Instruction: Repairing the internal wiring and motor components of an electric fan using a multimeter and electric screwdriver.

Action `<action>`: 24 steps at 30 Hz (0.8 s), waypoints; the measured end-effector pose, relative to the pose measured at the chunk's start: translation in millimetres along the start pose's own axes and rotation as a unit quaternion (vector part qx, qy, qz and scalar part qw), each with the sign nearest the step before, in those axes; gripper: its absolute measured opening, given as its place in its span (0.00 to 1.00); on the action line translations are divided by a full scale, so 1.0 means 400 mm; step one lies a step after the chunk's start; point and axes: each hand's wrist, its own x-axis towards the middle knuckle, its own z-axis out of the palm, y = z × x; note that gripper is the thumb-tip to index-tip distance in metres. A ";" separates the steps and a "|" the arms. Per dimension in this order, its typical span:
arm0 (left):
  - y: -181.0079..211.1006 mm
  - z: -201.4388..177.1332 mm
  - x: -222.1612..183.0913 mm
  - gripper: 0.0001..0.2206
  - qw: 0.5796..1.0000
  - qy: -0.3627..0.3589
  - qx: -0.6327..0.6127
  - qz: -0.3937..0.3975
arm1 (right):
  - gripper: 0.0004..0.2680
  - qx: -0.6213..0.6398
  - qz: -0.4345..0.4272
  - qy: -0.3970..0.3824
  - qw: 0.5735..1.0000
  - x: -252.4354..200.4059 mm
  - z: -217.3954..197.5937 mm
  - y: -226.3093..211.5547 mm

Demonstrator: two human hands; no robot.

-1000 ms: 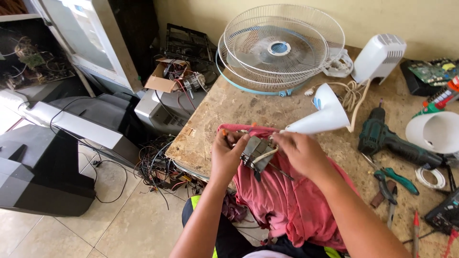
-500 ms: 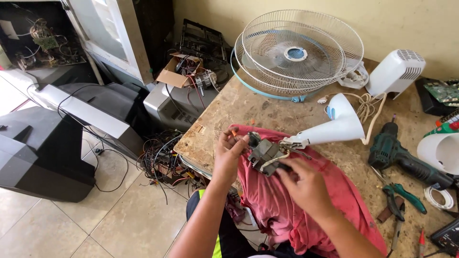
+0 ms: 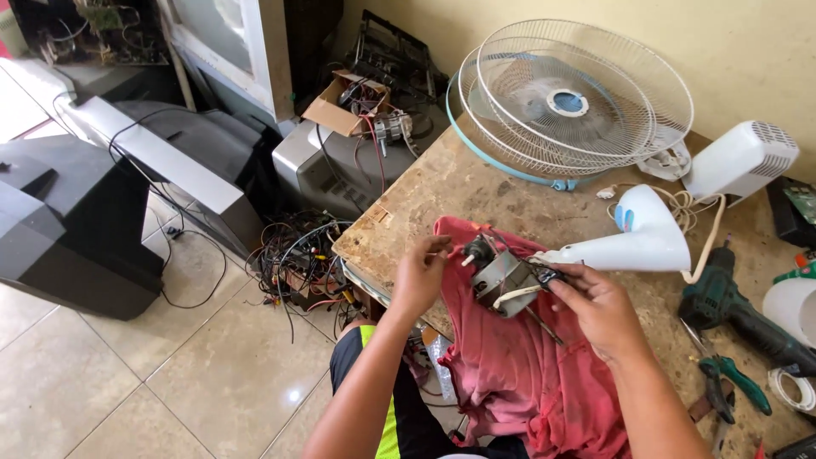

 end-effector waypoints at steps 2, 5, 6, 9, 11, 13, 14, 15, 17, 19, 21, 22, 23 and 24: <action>0.037 0.003 -0.031 0.12 1.000 0.022 -0.019 0.011 | 0.11 0.019 0.012 0.000 1.000 -0.003 -0.009 0.027; 0.087 0.037 -0.094 0.11 0.996 0.069 -0.057 0.028 | 0.11 0.056 0.027 0.008 0.998 -0.026 0.006 0.010; 0.101 0.052 -0.121 0.11 0.991 0.102 -0.076 0.031 | 0.11 0.071 0.033 0.008 0.997 -0.036 0.016 -0.005; 0.108 0.064 -0.195 0.10 0.991 0.054 -0.116 0.038 | 0.12 0.093 0.040 0.006 0.995 -0.063 0.023 0.006; 0.116 0.070 -0.239 0.11 0.987 0.017 -0.159 0.021 | 0.13 0.096 0.051 0.009 0.994 -0.112 0.052 -0.025; 0.138 0.062 -0.275 0.11 0.979 -0.014 -0.201 0.002 | 0.14 0.098 0.063 0.007 0.993 -0.147 0.092 -0.035; 0.155 0.052 -0.288 0.13 0.971 -0.048 -0.233 -0.023 | 0.14 0.101 0.072 -0.003 0.992 -0.158 0.116 -0.030; 0.172 0.043 -0.301 0.15 0.960 -0.080 -0.264 -0.047 | 0.14 0.104 0.079 -0.013 0.991 -0.168 0.139 -0.024; 0.169 0.011 -0.299 0.14 0.962 -0.111 -0.244 -0.056 | 0.13 0.090 0.153 -0.008 0.984 -0.180 0.190 -0.070; 0.154 -0.014 -0.294 0.14 0.962 -0.143 -0.223 -0.064 | 0.12 0.076 0.223 -0.002 0.972 -0.187 0.227 -0.079; 0.121 -0.032 -0.290 0.10 0.964 -0.135 -0.217 -0.076 | 0.12 0.038 0.181 -0.013 0.983 -0.191 0.251 -0.046; 0.104 -0.038 -0.287 0.10 0.964 -0.133 -0.216 -0.075 | 0.12 0.039 0.181 -0.015 0.983 -0.188 0.248 -0.055; 0.088 -0.043 -0.281 0.10 0.967 -0.128 -0.207 -0.072 | 0.10 -0.077 0.118 -0.044 0.989 -0.184 0.246 -0.064; 0.072 -0.049 -0.276 0.10 0.970 -0.123 -0.198 -0.068 | 0.10 -0.192 0.053 -0.070 0.977 -0.179 0.244 -0.073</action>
